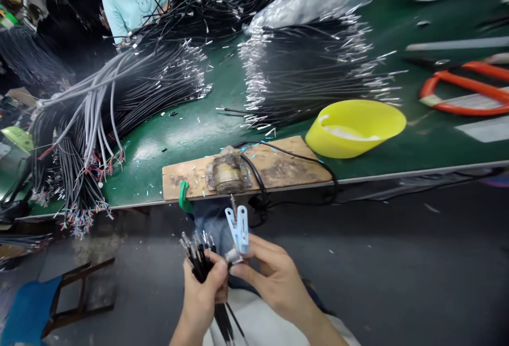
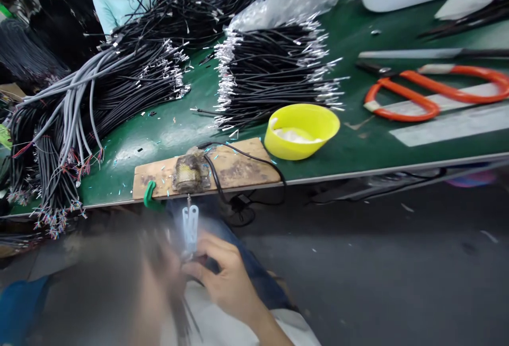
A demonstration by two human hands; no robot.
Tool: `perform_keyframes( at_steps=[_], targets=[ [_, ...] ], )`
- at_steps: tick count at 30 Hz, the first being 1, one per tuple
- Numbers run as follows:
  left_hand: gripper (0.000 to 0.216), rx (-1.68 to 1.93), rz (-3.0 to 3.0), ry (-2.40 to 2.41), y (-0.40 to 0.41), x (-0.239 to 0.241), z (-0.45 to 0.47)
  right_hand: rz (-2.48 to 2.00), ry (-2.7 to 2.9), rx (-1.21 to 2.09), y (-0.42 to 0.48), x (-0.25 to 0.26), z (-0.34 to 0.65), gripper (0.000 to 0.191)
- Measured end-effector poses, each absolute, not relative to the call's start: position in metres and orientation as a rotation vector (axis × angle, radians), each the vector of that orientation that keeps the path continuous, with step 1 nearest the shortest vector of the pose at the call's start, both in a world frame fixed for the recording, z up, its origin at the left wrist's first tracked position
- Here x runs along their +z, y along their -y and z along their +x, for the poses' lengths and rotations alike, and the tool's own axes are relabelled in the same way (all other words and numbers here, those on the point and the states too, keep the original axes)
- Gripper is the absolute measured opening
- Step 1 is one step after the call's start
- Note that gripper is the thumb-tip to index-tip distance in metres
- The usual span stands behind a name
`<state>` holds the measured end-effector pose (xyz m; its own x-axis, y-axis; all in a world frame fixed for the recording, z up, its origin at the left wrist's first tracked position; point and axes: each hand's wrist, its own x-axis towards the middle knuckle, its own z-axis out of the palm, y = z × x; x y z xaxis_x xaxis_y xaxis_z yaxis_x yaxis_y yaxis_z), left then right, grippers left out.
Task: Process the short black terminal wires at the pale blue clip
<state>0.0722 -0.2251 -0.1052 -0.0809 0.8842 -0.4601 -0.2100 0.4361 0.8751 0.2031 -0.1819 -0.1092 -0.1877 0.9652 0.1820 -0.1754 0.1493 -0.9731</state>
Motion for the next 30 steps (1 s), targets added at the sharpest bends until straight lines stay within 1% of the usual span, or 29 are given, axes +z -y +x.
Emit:
perform_keyframes(
  at_steps=[2,3,5,8,10,12,14,17,20,22,25,30],
  targets=[
    [0.037,1.04,0.7,-1.382,0.225,-0.103,0.068,-0.916,1.342,1.216,0.184,-0.111,0.205,0.029],
    [0.034,1.049,0.737,-1.394,0.225,-0.101,0.065,-0.906,1.339,1.24,0.185,-0.113,0.206,0.028],
    [0.03,1.066,0.827,-1.395,0.223,-0.098,0.062,-0.805,1.249,1.41,0.187,-0.115,0.205,0.029],
    [0.032,1.1,0.934,-1.338,0.22,-0.095,0.063,-0.623,0.941,1.774,0.192,-0.118,0.201,0.036],
    [0.035,1.128,0.973,-1.305,0.218,-0.096,0.066,-0.575,0.723,1.976,0.192,-0.118,0.198,0.037],
    [0.032,1.156,1.015,-1.3,0.217,-0.097,0.069,-0.581,0.569,2.091,0.189,-0.116,0.196,0.036],
    [0.027,1.19,1.063,-1.312,0.217,-0.097,0.069,-0.654,0.48,2.073,0.18,-0.114,0.196,0.033],
    [0.022,1.252,1.134,-1.347,0.218,-0.095,0.067,-0.814,0.433,1.9,0.162,-0.11,0.199,0.032],
    [0.019,1.314,1.177,-1.402,0.216,-0.092,0.068,-0.791,0.497,1.859,0.147,-0.104,0.197,0.04],
    [0.021,1.359,1.199,-1.455,0.213,-0.091,0.071,-0.74,0.554,1.868,0.141,-0.099,0.191,0.044],
    [0.025,1.395,1.226,-1.509,0.208,-0.088,0.075,-0.725,0.577,1.829,0.137,-0.092,0.185,0.045],
    [0.024,1.357,1.232,-1.528,0.207,-0.084,0.074,-0.871,0.753,1.7,0.135,-0.094,0.193,0.044]
  ],
)
